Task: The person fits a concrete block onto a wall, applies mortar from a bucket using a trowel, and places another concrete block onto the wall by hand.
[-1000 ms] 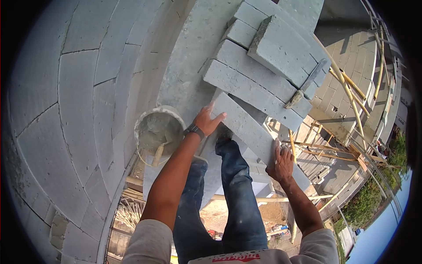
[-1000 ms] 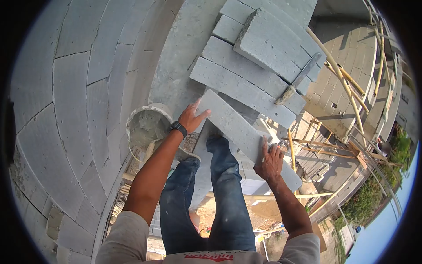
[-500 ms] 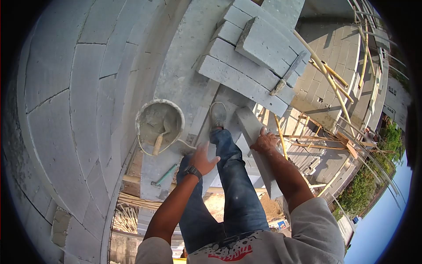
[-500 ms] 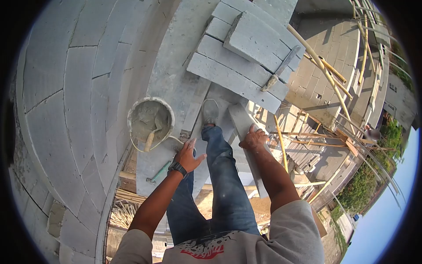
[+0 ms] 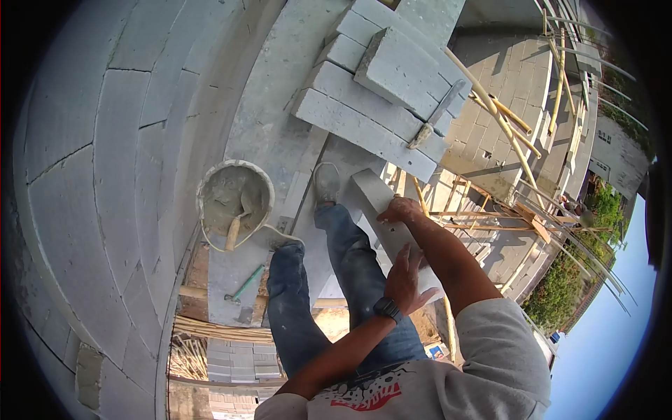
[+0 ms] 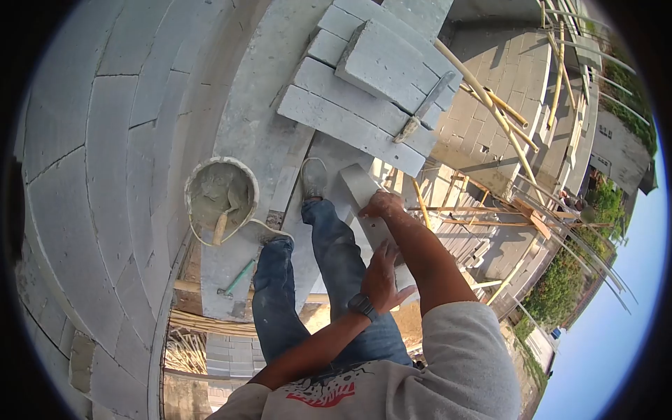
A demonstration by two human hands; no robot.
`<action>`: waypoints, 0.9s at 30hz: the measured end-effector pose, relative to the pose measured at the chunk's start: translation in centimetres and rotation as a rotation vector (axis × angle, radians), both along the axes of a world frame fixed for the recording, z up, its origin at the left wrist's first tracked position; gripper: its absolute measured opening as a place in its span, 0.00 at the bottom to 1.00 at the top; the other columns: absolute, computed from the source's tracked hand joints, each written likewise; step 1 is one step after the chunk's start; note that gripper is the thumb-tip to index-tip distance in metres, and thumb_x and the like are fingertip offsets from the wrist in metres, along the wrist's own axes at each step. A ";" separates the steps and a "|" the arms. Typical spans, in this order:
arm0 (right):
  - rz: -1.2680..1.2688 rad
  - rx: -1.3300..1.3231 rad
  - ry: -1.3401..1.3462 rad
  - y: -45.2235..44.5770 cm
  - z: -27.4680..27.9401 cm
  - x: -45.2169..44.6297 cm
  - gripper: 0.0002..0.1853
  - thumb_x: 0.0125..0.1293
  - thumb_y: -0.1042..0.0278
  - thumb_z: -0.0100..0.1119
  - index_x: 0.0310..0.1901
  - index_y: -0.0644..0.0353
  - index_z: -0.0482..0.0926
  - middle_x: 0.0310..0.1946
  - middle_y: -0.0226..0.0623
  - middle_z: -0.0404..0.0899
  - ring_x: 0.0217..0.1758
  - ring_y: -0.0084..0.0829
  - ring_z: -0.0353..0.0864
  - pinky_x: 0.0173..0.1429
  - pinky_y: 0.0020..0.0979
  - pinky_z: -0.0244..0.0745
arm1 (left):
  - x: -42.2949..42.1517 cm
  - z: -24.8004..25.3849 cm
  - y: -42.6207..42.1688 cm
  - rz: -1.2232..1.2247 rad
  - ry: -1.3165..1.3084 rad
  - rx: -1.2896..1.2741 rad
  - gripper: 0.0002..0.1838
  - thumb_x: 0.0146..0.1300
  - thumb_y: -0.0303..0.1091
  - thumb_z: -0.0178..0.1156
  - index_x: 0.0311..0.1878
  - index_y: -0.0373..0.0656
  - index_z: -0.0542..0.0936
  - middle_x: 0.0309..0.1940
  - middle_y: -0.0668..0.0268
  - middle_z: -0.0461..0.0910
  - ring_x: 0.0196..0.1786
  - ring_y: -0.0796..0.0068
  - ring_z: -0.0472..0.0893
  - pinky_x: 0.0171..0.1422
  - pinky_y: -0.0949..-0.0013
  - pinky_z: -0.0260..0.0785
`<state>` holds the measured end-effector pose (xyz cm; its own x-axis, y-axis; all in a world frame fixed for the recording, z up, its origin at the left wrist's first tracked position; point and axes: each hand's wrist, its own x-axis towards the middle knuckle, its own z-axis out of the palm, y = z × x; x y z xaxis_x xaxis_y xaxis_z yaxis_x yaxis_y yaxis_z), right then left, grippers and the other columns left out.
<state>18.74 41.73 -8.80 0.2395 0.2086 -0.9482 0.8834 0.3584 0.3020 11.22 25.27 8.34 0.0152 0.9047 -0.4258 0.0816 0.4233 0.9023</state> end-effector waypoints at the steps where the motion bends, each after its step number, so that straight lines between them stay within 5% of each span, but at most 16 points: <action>1: -0.021 -0.027 -0.001 0.5 0.1 -0.5 0.40 0.46 0.33 0.72 0.58 0.52 0.86 0.57 0.36 0.84 0.62 0.37 0.83 0.64 0.40 0.77 | 0.4 -0.3 -0.3 0.023 0.014 -0.013 0.56 0.47 0.46 0.80 0.75 0.40 0.57 0.74 0.39 0.58 0.75 0.38 0.62 0.78 0.48 0.59; 6: -0.068 -0.217 0.186 0.7 -3.0 1.1 0.40 0.54 0.23 0.62 0.53 0.53 0.88 0.54 0.42 0.86 0.61 0.42 0.84 0.63 0.43 0.76 | 0.3 -1.9 -0.9 -0.131 0.062 0.049 0.56 0.46 0.50 0.80 0.73 0.37 0.60 0.73 0.43 0.62 0.74 0.40 0.63 0.79 0.46 0.55; 7: -0.118 -0.230 0.140 0.4 -3.5 0.8 0.43 0.60 0.22 0.56 0.64 0.52 0.81 0.58 0.42 0.84 0.68 0.45 0.78 0.69 0.48 0.71 | 0.9 -2.3 -1.5 -0.125 0.108 0.089 0.56 0.46 0.55 0.79 0.72 0.37 0.62 0.72 0.42 0.63 0.73 0.40 0.63 0.77 0.45 0.58; 8: -0.065 -0.131 0.233 0.5 -1.5 -0.6 0.49 0.62 0.21 0.52 0.74 0.52 0.67 0.63 0.55 0.78 0.70 0.52 0.74 0.71 0.50 0.69 | 0.7 -2.1 -1.4 -0.123 0.121 0.081 0.56 0.46 0.56 0.79 0.72 0.37 0.62 0.71 0.42 0.63 0.73 0.40 0.64 0.77 0.45 0.59; 10: -0.102 -0.028 0.586 -1.4 -0.5 0.5 0.48 0.66 0.23 0.47 0.77 0.51 0.62 0.79 0.51 0.52 0.82 0.55 0.52 0.81 0.56 0.52 | 0.0 -1.9 -0.9 -0.119 0.155 0.052 0.56 0.47 0.58 0.78 0.72 0.38 0.63 0.70 0.41 0.63 0.73 0.40 0.64 0.75 0.45 0.60; 12: 0.165 -0.215 0.453 -1.6 2.4 2.0 0.47 0.67 0.23 0.46 0.78 0.49 0.60 0.80 0.49 0.52 0.83 0.55 0.50 0.81 0.60 0.46 | -0.1 -1.7 -1.0 -0.080 0.171 0.041 0.56 0.46 0.60 0.78 0.72 0.37 0.63 0.69 0.39 0.63 0.71 0.38 0.65 0.73 0.45 0.63; 13: 0.033 -0.091 0.341 -0.8 4.0 2.1 0.46 0.68 0.22 0.44 0.78 0.48 0.61 0.80 0.46 0.53 0.83 0.57 0.47 0.82 0.64 0.41 | 0.0 -1.4 -1.2 -0.100 0.173 0.013 0.56 0.46 0.60 0.78 0.72 0.37 0.63 0.69 0.38 0.63 0.71 0.38 0.66 0.72 0.45 0.63; 16: -0.022 0.288 -0.082 -0.5 1.5 3.2 0.48 0.67 0.21 0.44 0.77 0.50 0.61 0.80 0.47 0.53 0.83 0.59 0.45 0.79 0.70 0.43 | -0.1 -1.4 -1.0 -0.110 0.160 0.013 0.56 0.45 0.59 0.79 0.71 0.36 0.64 0.69 0.38 0.63 0.71 0.37 0.66 0.72 0.45 0.63; 19: -0.213 0.042 0.315 -1.8 3.2 1.6 0.50 0.64 0.21 0.49 0.77 0.52 0.61 0.80 0.50 0.52 0.83 0.60 0.46 0.76 0.74 0.47 | -0.1 -1.5 -0.4 -0.103 0.138 0.006 0.56 0.44 0.56 0.81 0.70 0.33 0.65 0.70 0.38 0.63 0.72 0.37 0.65 0.73 0.45 0.64; 22: -0.014 -0.108 0.134 0.3 5.0 -1.4 0.56 0.59 0.21 0.58 0.79 0.53 0.57 0.80 0.51 0.51 0.82 0.61 0.47 0.73 0.77 0.51 | 0.2 -1.3 -0.7 -0.092 0.100 -0.015 0.56 0.44 0.55 0.81 0.70 0.33 0.65 0.70 0.38 0.62 0.72 0.38 0.65 0.73 0.46 0.64; 25: -0.105 0.179 0.303 0.5 1.8 -2.5 0.60 0.53 0.22 0.65 0.79 0.52 0.55 0.80 0.51 0.50 0.82 0.64 0.46 0.74 0.75 0.51 | 0.0 -1.2 -0.5 -0.118 0.092 -0.059 0.54 0.47 0.52 0.80 0.72 0.34 0.64 0.70 0.39 0.63 0.73 0.38 0.65 0.73 0.47 0.64; 27: -0.125 0.074 0.101 0.3 0.8 -3.2 0.61 0.51 0.22 0.67 0.80 0.51 0.54 0.81 0.53 0.48 0.81 0.65 0.46 0.74 0.74 0.52 | -0.2 -0.9 -0.7 -0.134 0.088 -0.084 0.52 0.49 0.50 0.79 0.72 0.35 0.64 0.70 0.39 0.63 0.72 0.38 0.66 0.73 0.47 0.64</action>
